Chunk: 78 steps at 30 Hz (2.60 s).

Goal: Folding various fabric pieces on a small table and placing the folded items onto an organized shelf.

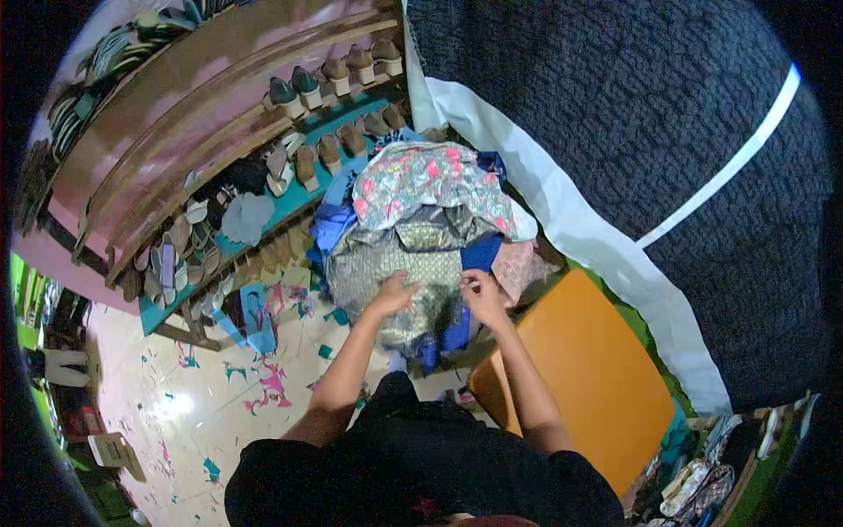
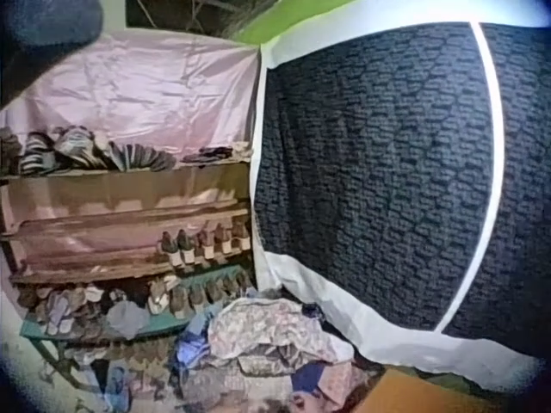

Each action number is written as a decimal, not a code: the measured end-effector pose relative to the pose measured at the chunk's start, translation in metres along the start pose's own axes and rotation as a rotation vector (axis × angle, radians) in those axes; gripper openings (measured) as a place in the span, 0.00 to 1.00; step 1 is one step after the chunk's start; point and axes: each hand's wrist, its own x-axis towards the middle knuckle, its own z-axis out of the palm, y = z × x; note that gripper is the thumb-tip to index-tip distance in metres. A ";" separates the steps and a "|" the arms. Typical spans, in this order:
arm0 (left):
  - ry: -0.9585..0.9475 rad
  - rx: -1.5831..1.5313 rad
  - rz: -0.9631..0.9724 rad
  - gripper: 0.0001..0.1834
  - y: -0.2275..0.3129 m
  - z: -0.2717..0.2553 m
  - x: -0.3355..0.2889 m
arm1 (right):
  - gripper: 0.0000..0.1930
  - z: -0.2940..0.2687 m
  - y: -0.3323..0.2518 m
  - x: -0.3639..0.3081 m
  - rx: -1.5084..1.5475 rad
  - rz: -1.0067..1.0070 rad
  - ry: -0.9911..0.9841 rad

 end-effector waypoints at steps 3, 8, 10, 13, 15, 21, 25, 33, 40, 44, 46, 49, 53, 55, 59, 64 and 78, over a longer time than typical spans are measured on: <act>0.144 0.188 0.237 0.33 0.016 -0.017 0.083 | 0.13 0.022 0.005 0.023 -0.087 0.029 -0.015; 0.176 0.574 0.435 0.45 0.079 -0.009 0.163 | 0.08 0.041 -0.014 0.037 -0.155 0.162 0.018; 0.146 0.654 0.376 0.49 0.103 0.001 0.180 | 0.07 0.050 0.001 0.039 -0.033 0.271 -0.013; 0.192 0.772 0.417 0.51 0.133 0.012 0.211 | 0.08 0.052 0.026 0.032 0.024 0.129 0.121; 0.210 0.867 0.432 0.41 0.146 0.015 0.224 | 0.08 0.052 0.046 0.025 0.026 0.182 0.161; 0.289 0.992 0.518 0.10 0.110 -0.008 0.321 | 0.09 0.049 0.061 0.026 0.051 0.325 0.189; 0.306 0.886 0.602 0.09 0.129 -0.021 0.314 | 0.10 0.036 0.063 0.025 0.068 0.336 0.238; 0.659 0.412 0.950 0.09 0.264 -0.050 0.231 | 0.10 0.009 0.043 0.040 0.039 0.223 0.295; 0.674 -0.130 1.156 0.09 0.350 -0.074 0.185 | 0.19 0.028 0.006 0.065 -0.004 0.209 0.218; 0.261 -0.524 1.212 0.08 0.366 -0.050 0.138 | 0.31 0.011 0.000 0.078 0.012 0.069 0.370; 0.159 -0.628 1.252 0.08 0.366 -0.046 0.121 | 0.35 -0.009 -0.046 0.086 0.203 0.105 0.368; -0.156 -0.828 1.151 0.08 0.368 -0.016 0.096 | 0.37 -0.048 -0.052 0.088 -0.118 -0.092 0.584; -0.508 -0.963 0.820 0.05 0.355 0.033 0.068 | 0.39 -0.093 -0.056 0.062 0.392 0.136 0.830; -0.876 -1.014 0.525 0.09 0.342 0.060 0.063 | 0.30 -0.116 -0.047 0.035 0.759 0.136 0.862; -1.505 -1.616 -0.565 0.15 0.296 0.149 0.100 | 0.19 -0.161 -0.021 -0.043 0.964 0.131 0.957; -1.786 -1.376 -0.353 0.16 0.178 0.258 0.057 | 0.16 -0.224 -0.050 -0.159 0.543 -0.271 1.313; -0.297 0.588 0.639 0.42 -0.015 0.302 -0.105 | 0.16 -0.219 0.062 -0.410 0.809 0.645 1.379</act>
